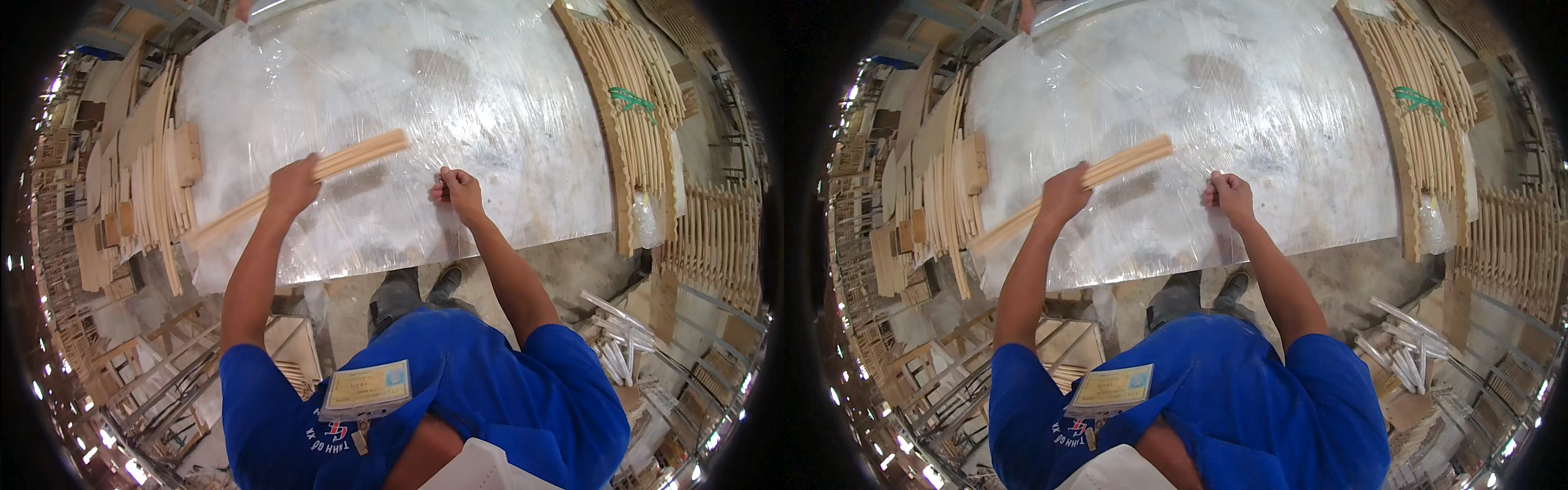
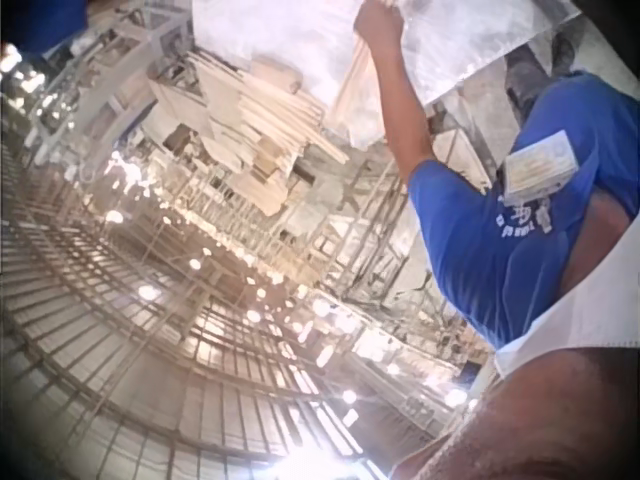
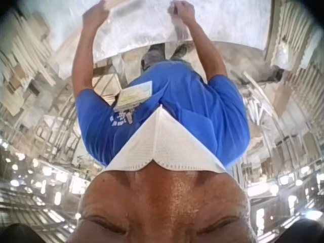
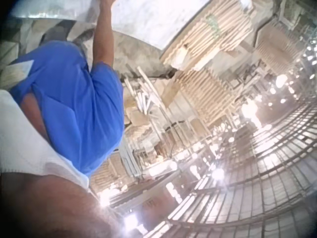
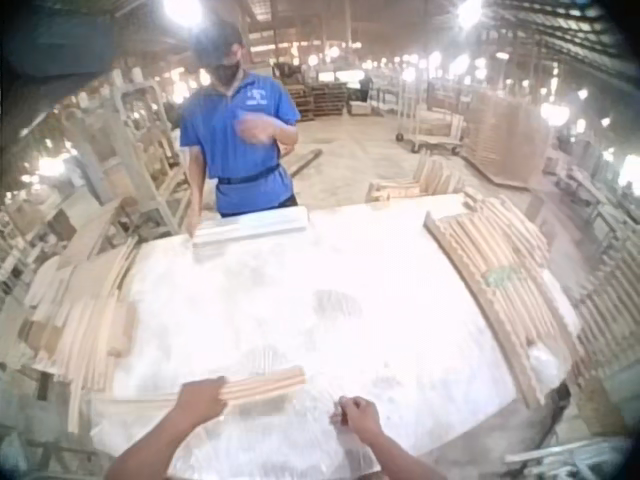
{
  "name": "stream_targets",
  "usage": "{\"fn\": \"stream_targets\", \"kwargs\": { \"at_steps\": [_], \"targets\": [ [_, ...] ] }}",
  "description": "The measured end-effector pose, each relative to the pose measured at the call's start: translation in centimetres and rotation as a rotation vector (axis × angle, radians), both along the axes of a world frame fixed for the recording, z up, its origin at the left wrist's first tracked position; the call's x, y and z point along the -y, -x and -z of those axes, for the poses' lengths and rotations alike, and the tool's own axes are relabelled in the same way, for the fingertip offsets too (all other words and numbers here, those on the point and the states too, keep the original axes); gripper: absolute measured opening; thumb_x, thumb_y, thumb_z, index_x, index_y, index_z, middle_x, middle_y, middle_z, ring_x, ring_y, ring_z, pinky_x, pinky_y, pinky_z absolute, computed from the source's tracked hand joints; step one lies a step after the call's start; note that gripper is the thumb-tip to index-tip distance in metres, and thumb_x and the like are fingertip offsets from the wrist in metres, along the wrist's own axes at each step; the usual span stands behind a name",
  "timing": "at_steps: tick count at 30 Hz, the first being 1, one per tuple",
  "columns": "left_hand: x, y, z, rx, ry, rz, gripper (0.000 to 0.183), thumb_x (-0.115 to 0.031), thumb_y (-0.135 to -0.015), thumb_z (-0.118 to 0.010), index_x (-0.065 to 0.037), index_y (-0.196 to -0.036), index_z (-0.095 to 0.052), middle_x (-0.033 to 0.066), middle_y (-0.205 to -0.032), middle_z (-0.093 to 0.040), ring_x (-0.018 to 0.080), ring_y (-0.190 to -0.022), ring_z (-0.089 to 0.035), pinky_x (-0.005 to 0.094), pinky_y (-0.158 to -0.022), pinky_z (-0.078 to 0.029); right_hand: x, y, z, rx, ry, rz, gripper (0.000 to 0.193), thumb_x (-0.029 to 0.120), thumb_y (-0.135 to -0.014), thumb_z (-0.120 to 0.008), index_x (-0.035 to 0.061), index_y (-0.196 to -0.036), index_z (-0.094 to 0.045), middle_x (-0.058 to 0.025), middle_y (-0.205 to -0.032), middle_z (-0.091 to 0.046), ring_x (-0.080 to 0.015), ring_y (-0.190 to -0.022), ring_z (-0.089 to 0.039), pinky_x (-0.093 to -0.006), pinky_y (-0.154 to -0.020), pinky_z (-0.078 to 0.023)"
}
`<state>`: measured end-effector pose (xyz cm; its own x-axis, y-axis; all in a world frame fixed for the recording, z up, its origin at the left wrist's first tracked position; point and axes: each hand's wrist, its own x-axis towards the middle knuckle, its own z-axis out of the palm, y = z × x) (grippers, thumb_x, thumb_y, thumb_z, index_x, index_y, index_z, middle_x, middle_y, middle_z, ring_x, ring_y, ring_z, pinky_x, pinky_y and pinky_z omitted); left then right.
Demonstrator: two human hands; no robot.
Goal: The person gathers small bundles of wooden sticks and places them on a large sheet of clear plastic wrap. They roll the plastic wrap around the sticks to encase them, then place the wrapped bundles aside. The process is repeated multiple times with new bundles of sticks.
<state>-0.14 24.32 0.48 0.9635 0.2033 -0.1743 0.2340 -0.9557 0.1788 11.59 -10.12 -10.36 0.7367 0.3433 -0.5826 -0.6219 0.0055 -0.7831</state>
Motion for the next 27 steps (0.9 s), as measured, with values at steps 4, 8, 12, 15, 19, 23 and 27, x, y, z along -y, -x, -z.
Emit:
{"fn": "stream_targets", "kwargs": {
  "at_steps": [4,8,12,15,19,23,27],
  "targets": [
    [2.1,-7.0,3.3,-0.238,0.054,0.192,0.042,-0.024,-0.088,-0.078,-0.012,-0.126,-0.064,0.0149,-0.102,-0.077,0.0384,-0.102,-0.074,0.0522,-0.086,-0.058,0.3,-0.3,-0.5,-0.078,-0.026,0.037,0.037,0.043,-0.108,-0.068,0.0081,-0.097,-0.066,-0.0035,-0.084,-0.071,-0.0128,-0.074,-0.07,-0.0294,-0.068,-0.056],
    [2.7,-10.1,6.4,-0.352,0.159,0.261,0.04,-0.022,-0.087,-0.077,-0.01,-0.124,-0.067,0.0153,-0.107,-0.078,0.0393,-0.106,-0.073,0.0525,-0.09,-0.057,0.3,-0.5,-1.4,-0.116,-0.022,0.15,0.037,0.046,-0.107,-0.068,0.0125,-0.093,-0.067,-0.0005,-0.083,-0.07,-0.0103,-0.076,-0.067,-0.0279,-0.071,-0.052],
    [2.4,-11.4,7.3,-0.502,0.341,0.348,0.034,-0.019,-0.083,-0.075,-0.004,-0.113,-0.071,0.0174,-0.093,-0.077,0.0336,-0.087,-0.075,0.0472,-0.079,-0.059,-2.0,-1.9,-2.4,0.287,0.2,0.186,0.037,0.041,-0.107,-0.069,0.0077,-0.093,-0.073,-0.0027,-0.087,-0.073,-0.0131,-0.079,-0.065,-0.0308,-0.075,-0.052],
    [2.2,-13.7,6.7,-0.892,0.522,0.305,0.025,-0.017,-0.08,-0.074,0.001,-0.098,-0.073,0.0154,-0.078,-0.073,0.0264,-0.066,-0.072,0.042,-0.063,-0.057,-5.0,-2.9,-2.9,0.831,0.617,0.129,0.027,0.025,-0.106,-0.069,0.0004,-0.101,-0.078,-0.0064,-0.094,-0.079,-0.0222,-0.093,-0.069,-0.0364,-0.086,-0.053],
    [1.5,-15.0,6.9,-1.097,0.789,0.214,0.016,-0.013,-0.077,-0.075,0.001,-0.084,-0.07,0.0096,-0.07,-0.067,0.0201,-0.053,-0.064,0.0371,-0.051,-0.052,-4.4,-3.7,-3.2,1.205,0.784,-0.251,0.027,0.026,-0.1,-0.072,0.0065,-0.118,-0.074,-0.0102,-0.115,-0.075,-0.032,-0.114,-0.064,-0.0462,-0.105,-0.047],
    [0.4,-15.1,7.6,-1.177,0.953,0.134,0.016,-0.011,-0.079,-0.078,0.0,-0.083,-0.068,0.0082,-0.071,-0.065,0.0193,-0.055,-0.063,0.0359,-0.051,-0.052,-4.0,-3.4,-3.3,1.368,0.848,-0.526,0.056,0.03,-0.094,-0.077,0.0064,-0.14,-0.058,-0.0127,-0.139,-0.064,-0.0366,-0.125,-0.058,-0.0578,-0.117,-0.038],
    [0.6,-15.3,8.2,-1.249,1.015,0.088,0.02,-0.013,-0.087,-0.082,0.001,-0.089,-0.069,0.0093,-0.077,-0.066,0.0198,-0.063,-0.066,0.0367,-0.055,-0.054,-4.9,-4.9,-2.6,1.35,0.819,-0.644,0.068,0.044,-0.091,-0.081,0.0059,-0.14,-0.054,-0.0145,-0.134,-0.062,-0.0384,-0.126,-0.057,-0.0656,-0.119,-0.032]
  ]
}}
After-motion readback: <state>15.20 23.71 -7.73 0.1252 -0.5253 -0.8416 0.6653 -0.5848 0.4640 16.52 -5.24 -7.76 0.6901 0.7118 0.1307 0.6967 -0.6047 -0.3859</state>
